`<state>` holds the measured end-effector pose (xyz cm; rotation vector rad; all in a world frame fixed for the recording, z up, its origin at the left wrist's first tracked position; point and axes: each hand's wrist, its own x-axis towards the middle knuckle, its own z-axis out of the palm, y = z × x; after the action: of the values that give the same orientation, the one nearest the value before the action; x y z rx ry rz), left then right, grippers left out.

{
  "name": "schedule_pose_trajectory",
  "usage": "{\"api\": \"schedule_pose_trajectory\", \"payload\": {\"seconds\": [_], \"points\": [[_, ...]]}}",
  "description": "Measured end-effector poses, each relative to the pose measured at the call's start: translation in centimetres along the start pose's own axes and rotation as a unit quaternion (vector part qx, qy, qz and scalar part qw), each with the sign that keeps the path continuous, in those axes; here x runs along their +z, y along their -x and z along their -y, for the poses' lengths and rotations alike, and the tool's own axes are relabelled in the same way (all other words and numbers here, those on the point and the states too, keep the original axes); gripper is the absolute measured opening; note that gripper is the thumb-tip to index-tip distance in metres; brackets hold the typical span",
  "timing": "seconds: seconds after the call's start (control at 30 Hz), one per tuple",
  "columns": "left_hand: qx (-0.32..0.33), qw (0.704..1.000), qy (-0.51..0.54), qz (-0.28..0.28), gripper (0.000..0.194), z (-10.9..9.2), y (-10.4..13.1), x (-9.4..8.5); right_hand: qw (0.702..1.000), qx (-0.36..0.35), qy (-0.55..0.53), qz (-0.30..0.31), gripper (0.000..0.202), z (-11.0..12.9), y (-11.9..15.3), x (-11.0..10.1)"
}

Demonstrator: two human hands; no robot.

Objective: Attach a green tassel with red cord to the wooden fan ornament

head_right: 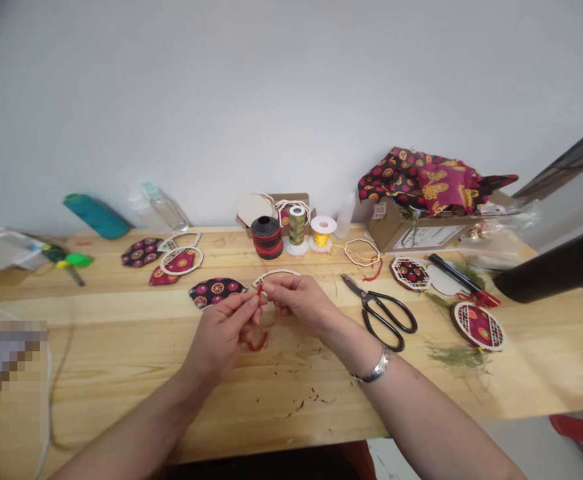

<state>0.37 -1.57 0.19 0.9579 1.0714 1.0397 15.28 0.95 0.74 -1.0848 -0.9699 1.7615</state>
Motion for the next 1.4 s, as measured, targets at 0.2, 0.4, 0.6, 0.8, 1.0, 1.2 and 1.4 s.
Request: {"api": "schedule_pose_trajectory", "payload": {"seconds": [0.2,0.4,0.6,0.8,1.0,1.2,1.4], "points": [[0.005,1.0,-0.026,0.016,0.019,0.0,0.1,0.0,1.0,0.001,0.002,0.015,0.033,-0.3,0.0,0.2],[-0.015,0.999,-0.01,0.041,0.025,-0.4,0.3,0.4,0.999,-0.042,-0.004,0.02,0.026,-0.4,0.1,0.1],[-0.037,0.996,0.072,0.039,0.024,-0.6,0.3,0.7,0.995,-0.082,0.027,0.042,0.022,0.0,0.4,0.2],[-0.051,0.994,0.063,0.069,0.02,-0.2,0.2,0.6,0.994,-0.096,0.042,0.031,0.021,0.6,0.8,0.5],[0.039,0.997,-0.028,0.057,0.019,-0.2,0.2,0.1,0.988,-0.143,0.042,0.036,0.024,1.0,1.1,0.7],[0.183,0.977,-0.106,-0.041,0.009,-0.6,0.1,-0.1,0.979,-0.19,0.048,0.057,0.036,0.7,1.2,0.3],[0.181,0.983,-0.006,-0.035,0.011,-0.1,0.2,0.0,0.977,-0.138,-0.011,0.165,0.026,-0.5,1.0,0.5]]}}
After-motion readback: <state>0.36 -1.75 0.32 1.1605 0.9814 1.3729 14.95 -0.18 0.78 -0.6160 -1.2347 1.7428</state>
